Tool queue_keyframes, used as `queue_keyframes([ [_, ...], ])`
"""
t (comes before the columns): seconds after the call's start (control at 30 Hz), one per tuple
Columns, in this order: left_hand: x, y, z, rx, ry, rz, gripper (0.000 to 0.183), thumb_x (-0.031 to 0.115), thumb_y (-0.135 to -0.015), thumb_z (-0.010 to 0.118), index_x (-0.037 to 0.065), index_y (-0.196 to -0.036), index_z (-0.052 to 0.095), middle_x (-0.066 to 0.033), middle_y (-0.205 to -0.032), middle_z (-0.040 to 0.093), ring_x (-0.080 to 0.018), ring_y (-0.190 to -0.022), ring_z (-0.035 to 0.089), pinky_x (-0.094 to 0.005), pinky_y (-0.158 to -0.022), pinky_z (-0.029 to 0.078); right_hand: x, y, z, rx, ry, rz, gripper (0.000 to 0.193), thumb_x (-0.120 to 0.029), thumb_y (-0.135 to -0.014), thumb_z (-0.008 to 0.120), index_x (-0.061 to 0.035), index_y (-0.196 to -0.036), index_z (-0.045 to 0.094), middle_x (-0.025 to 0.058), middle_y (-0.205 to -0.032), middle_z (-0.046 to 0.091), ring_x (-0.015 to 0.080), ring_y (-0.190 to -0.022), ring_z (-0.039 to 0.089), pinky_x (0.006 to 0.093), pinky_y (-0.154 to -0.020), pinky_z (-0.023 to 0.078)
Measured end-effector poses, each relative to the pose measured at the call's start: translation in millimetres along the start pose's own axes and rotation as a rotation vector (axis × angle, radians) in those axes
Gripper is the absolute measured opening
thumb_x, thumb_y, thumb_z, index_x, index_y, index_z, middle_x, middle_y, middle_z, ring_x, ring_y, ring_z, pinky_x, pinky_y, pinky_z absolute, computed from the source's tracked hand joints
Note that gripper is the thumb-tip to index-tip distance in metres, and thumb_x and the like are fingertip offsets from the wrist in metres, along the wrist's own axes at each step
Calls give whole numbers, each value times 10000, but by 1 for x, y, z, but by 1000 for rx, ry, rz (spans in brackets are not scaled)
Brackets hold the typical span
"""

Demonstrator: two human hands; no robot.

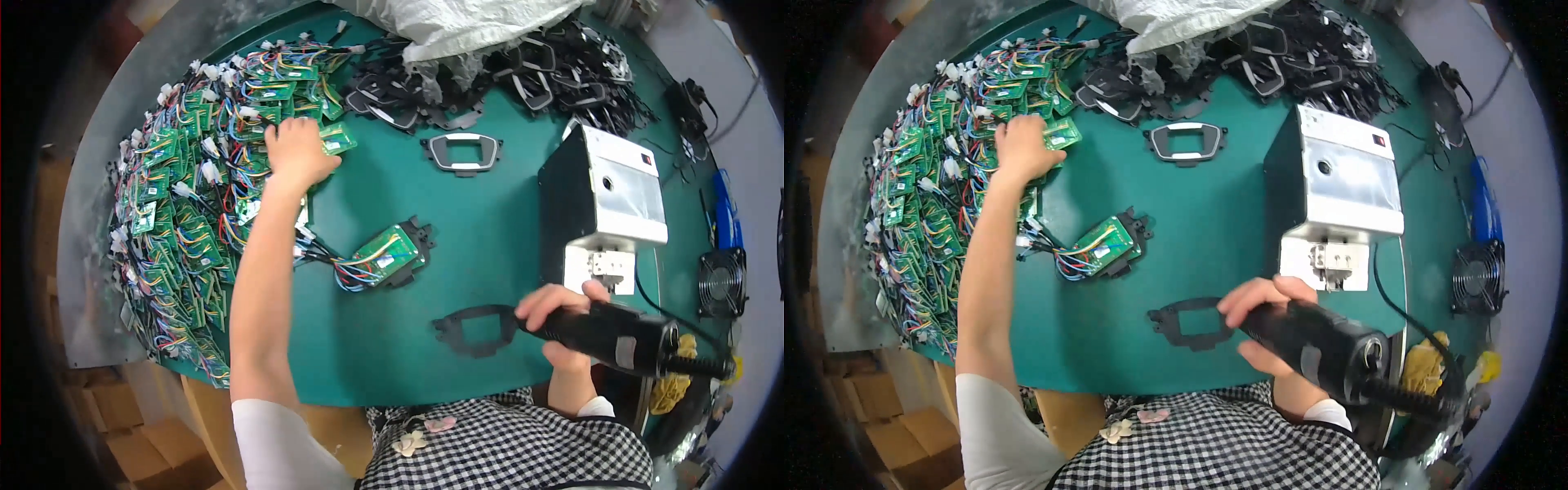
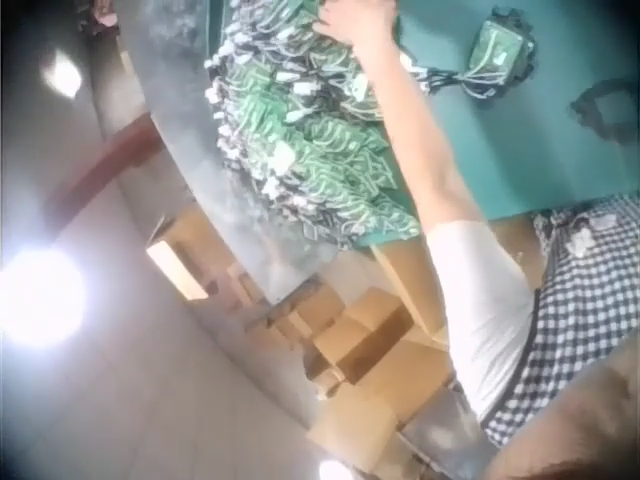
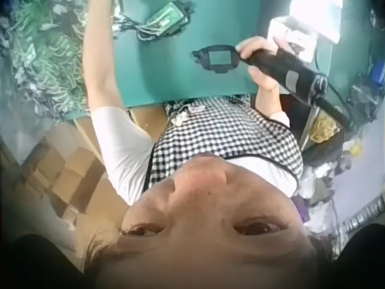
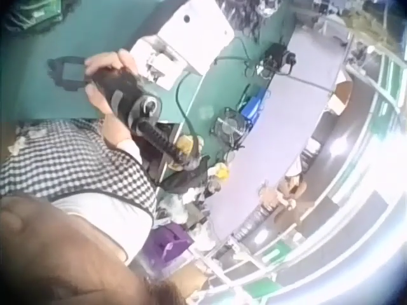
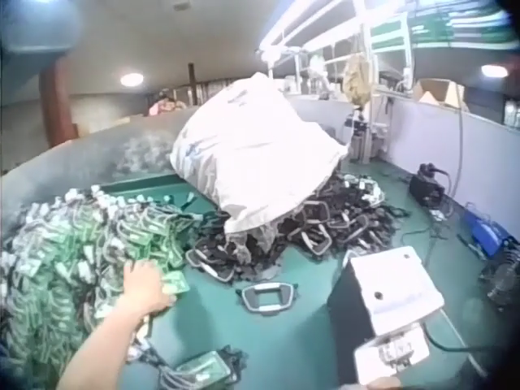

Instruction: The person assembles electronic circuit boards into plastic frames, securing them with an electric screwdriver.

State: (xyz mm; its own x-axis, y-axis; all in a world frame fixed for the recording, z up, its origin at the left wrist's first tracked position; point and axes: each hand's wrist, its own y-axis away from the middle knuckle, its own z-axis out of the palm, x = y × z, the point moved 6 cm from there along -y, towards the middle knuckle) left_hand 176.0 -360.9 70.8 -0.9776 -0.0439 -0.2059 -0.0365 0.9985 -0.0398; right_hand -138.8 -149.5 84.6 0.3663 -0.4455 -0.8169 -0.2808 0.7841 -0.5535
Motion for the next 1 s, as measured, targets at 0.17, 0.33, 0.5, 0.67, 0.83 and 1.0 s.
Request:
queue_keyframes([
  [0.17,10,79,-97,464,469,363,438,177,-619,680,20,-1007,554,-125,-889,616,-282,-879,577,-473,-1064,205,-4,9,-27,363,-21,65,857,-152,-753,664,-149,-1416,122,91,-698,529,219,-605,553,374,-641,478],
  [0.33,22,185,-115,482,693,388,445,107,-607,700,-3,-1005,533,-99,-903,573,-259,-765,534,-351,-828,417,-97,-1,-76,584,82,-422,781,-178,-815,595,-130,-1408,89,81,-699,525,198,-571,539,377,-615,490],
  [0.5,51,227,-65,419,1036,285,628,300,-620,790,-2,-1110,538,-65,-918,555,-194,-721,466,-283,-554,377,-95,-5,-80,585,266,-422,778,-42,-777,572,-63,-1388,91,93,-682,550,174,-570,549,329,-612,498],
  [0.67,71,259,-43,289,904,205,794,541,-635,703,6,-1195,529,-70,-961,575,-213,-821,481,-295,-546,350,-74,-15,-76,404,138,-277,815,-13,-727,620,6,-1358,105,103,-656,555,170,-557,550,290,-573,483],
  [0.83,96,251,-40,265,972,322,603,258,-680,736,-11,-1180,532,-130,-1035,558,-285,-910,497,-363,-808,398,-61,-33,-80,167,110,-64,789,3,-669,599,34,-1339,182,99,-630,562,159,-545,547,257,-542,458],
  [1.0,126,242,-35,55,988,376,587,44,-563,765,-27,-1109,559,-126,-996,524,-288,-914,493,-360,-765,434,-69,-15,-77,487,164,-152,736,-32,-737,585,16,-1348,178,70,-597,541,151,-512,537,276,-520,462],
])
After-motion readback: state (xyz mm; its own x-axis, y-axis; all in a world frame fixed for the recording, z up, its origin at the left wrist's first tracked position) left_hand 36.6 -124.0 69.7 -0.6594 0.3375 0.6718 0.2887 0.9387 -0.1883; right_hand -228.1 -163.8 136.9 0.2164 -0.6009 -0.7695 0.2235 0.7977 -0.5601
